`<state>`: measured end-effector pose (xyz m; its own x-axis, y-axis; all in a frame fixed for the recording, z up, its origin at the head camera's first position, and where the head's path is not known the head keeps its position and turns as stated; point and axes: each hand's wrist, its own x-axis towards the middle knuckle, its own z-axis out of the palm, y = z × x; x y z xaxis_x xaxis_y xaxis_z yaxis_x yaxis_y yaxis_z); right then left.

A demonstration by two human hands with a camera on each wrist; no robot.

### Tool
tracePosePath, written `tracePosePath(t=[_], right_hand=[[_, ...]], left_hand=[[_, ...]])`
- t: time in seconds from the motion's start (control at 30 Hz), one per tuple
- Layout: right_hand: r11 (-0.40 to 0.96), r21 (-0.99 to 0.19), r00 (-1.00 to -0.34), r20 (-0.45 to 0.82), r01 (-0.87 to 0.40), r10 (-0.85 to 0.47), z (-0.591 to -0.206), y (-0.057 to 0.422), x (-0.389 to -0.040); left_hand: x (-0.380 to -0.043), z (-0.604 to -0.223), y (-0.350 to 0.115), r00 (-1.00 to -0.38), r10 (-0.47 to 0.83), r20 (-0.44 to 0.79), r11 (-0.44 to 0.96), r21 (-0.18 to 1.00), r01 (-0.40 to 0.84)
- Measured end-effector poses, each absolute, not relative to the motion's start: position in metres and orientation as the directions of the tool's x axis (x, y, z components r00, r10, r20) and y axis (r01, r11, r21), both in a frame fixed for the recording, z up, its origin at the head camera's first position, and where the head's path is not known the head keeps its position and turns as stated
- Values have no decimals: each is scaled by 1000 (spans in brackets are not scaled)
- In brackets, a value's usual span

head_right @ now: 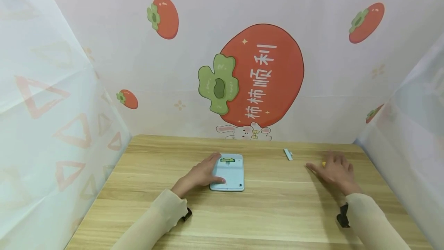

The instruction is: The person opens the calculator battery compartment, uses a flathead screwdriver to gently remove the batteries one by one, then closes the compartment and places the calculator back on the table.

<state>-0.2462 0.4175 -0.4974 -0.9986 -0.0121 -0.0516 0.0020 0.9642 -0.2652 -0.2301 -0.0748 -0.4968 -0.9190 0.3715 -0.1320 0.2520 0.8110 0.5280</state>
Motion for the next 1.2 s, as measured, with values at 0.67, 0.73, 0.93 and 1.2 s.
tracePosePath(t=[0.67, 0.73, 0.93, 1.2], right_hand=[[950, -312, -997, -83, 27, 1, -506, 432, -242], [950, -310, -997, -82, 22, -3, -507, 433, -242], [947, -322, -996, -91, 8, -22, -508, 434, -243], [942, -336, -995, -96, 7, -27, -511, 434, -246]], left_hand=[[-230, -498, -75, -918, 372, -137, 811, 529, 250], [-229, -497, -75, -918, 372, -138, 811, 529, 249], [-230, -498, -75, -920, 369, -135, 813, 526, 249], [-232, -498, -74, -921, 366, -134, 822, 510, 253]])
